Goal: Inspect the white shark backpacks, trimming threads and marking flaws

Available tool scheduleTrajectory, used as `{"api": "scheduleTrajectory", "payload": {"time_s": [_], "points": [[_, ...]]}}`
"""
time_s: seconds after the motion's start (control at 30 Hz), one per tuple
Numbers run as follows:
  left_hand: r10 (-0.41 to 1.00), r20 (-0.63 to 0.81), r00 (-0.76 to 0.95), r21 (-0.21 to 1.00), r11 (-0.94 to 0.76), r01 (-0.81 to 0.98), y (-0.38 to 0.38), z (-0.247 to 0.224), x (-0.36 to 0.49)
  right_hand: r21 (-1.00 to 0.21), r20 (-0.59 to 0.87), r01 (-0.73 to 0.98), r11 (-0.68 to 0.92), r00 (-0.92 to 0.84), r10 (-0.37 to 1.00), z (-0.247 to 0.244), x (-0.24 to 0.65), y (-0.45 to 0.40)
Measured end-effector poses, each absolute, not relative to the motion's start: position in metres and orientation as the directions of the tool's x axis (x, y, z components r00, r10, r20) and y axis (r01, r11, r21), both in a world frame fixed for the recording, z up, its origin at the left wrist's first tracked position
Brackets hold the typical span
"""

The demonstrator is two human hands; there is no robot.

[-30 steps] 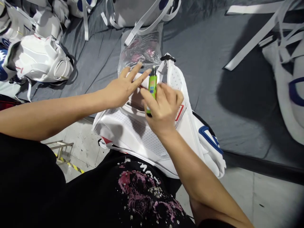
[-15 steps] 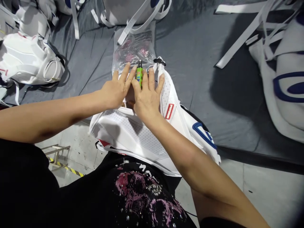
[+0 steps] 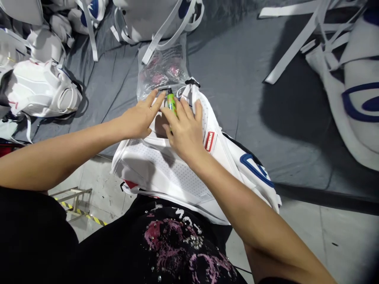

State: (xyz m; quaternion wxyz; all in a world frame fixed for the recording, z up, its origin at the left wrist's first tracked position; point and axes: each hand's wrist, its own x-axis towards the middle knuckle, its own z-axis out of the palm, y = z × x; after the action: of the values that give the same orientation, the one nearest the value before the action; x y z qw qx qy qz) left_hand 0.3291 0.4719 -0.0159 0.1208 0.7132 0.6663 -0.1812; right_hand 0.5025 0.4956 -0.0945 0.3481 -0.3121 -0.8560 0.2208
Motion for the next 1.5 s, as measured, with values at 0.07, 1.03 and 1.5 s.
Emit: {"api": "scheduleTrajectory", "payload": {"time_s": [0.07, 1.03, 1.5], "points": [[0.927, -0.376, -0.018, -0.054, -0.002, 0.999, 0.464, -0.014, 0.333, -0.634, 0.535, 0.281, 0.720, -0.513, 0.671, -0.090, 0.522, 0.480], [0.917, -0.380, -0.118, -0.097, 0.087, 0.991, 0.457, -0.011, 0.350, -0.769, 0.322, 0.312, 0.558, -0.565, 0.759, -0.083, 0.516, 0.453], [0.922, -0.377, -0.087, -0.058, 0.070, 0.996, 0.459, -0.011, 0.347, -0.779, 0.236, 0.368, 0.507, -0.578, 0.781, -0.072, 0.514, 0.450]]}}
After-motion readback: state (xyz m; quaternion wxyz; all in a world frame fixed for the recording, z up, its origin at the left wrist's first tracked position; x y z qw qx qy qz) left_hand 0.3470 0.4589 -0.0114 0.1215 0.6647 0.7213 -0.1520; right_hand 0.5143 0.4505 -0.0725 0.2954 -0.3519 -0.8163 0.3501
